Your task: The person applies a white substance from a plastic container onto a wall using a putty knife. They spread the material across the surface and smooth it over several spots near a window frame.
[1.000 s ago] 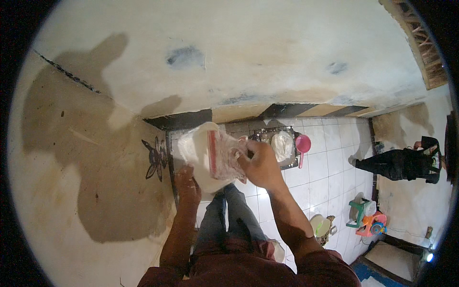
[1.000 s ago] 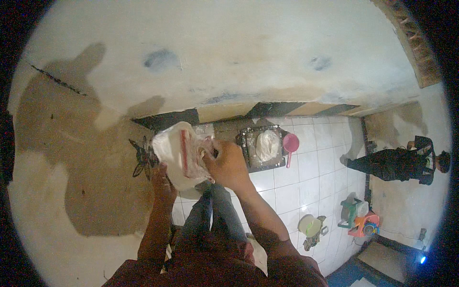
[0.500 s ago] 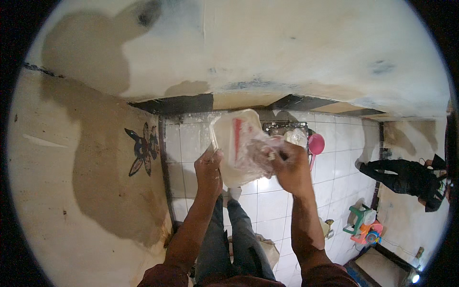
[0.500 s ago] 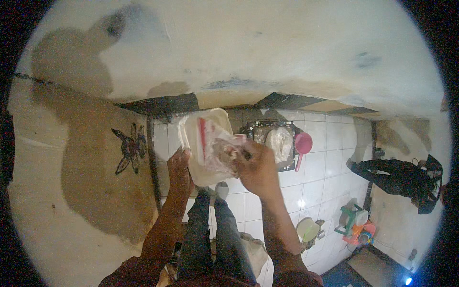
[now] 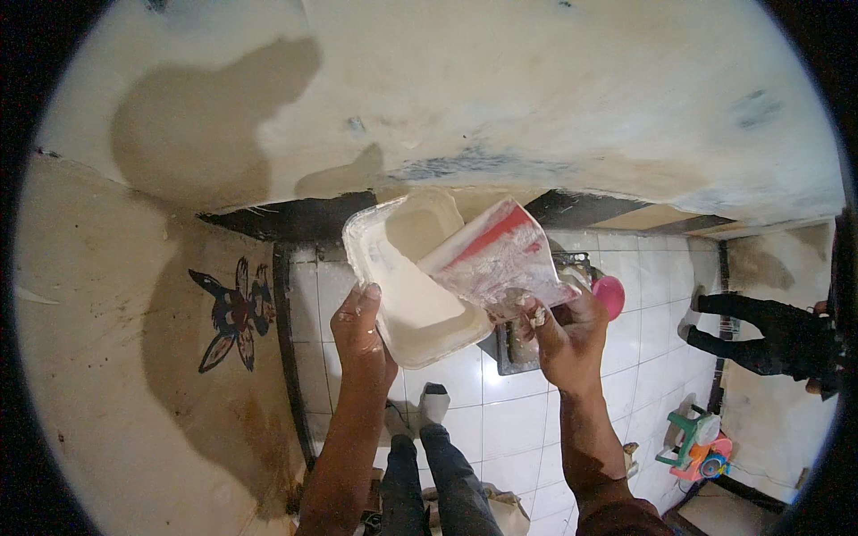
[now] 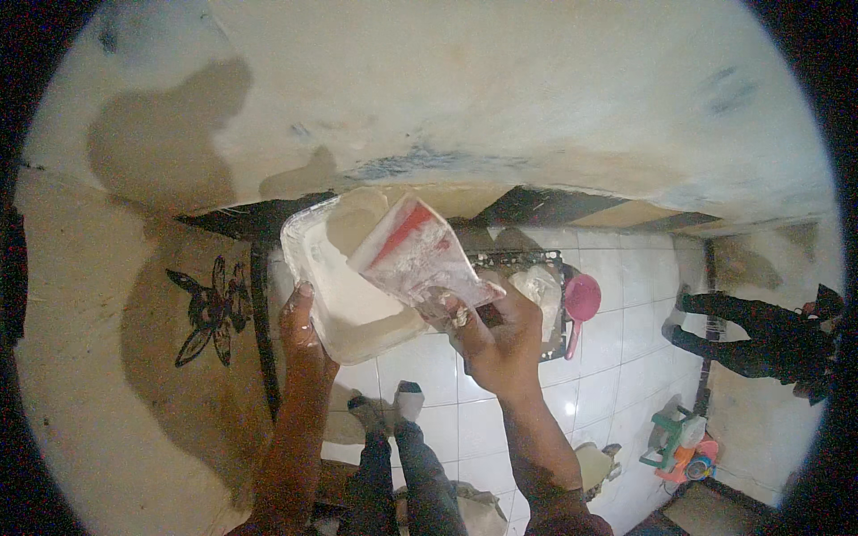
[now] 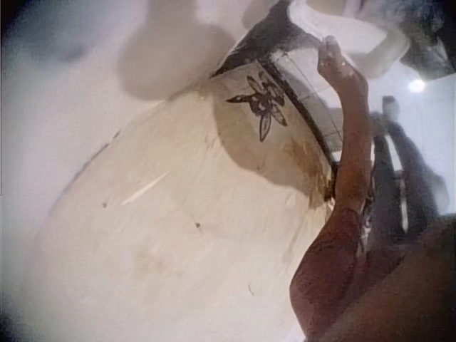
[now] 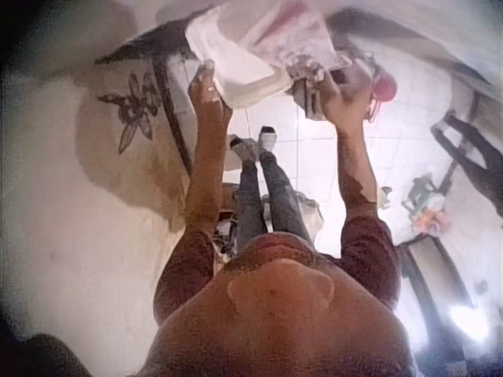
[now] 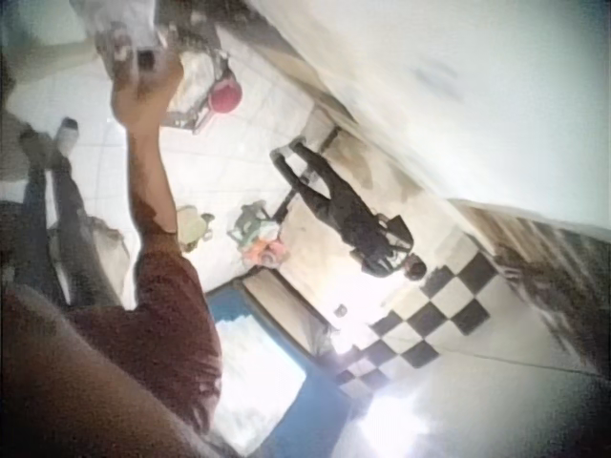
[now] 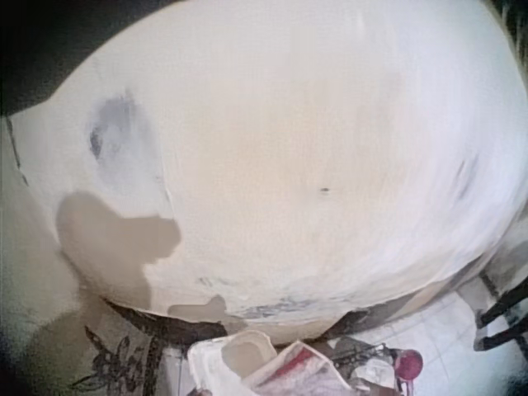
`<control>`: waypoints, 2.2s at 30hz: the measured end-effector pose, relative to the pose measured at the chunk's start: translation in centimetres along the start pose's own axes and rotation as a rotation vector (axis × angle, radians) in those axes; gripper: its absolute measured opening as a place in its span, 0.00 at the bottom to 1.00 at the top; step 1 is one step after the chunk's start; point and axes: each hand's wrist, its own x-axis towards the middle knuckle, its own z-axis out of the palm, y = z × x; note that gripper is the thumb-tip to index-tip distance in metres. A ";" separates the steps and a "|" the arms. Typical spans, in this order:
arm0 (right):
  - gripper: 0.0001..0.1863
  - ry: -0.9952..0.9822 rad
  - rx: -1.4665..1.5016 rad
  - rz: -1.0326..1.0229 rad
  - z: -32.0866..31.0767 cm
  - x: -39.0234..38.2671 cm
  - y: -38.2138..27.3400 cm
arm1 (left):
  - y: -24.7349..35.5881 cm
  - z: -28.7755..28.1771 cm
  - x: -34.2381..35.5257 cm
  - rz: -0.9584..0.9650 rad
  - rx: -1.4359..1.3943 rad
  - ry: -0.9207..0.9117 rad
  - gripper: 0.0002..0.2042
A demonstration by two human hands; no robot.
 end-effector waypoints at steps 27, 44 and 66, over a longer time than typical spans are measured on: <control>0.10 0.297 0.478 0.110 4.7 16.9 -3.4 | -1.4 -12.4 3.8 0.460 0.378 0.029 0.19; 0.06 0.126 0.385 0.003 -0.2 21.5 8.1 | 3.8 -7.2 -5.7 -0.010 0.025 0.056 0.26; 0.05 0.332 0.692 0.079 4.2 15.9 -15.7 | 9.0 -4.9 -11.7 0.127 0.121 0.172 0.29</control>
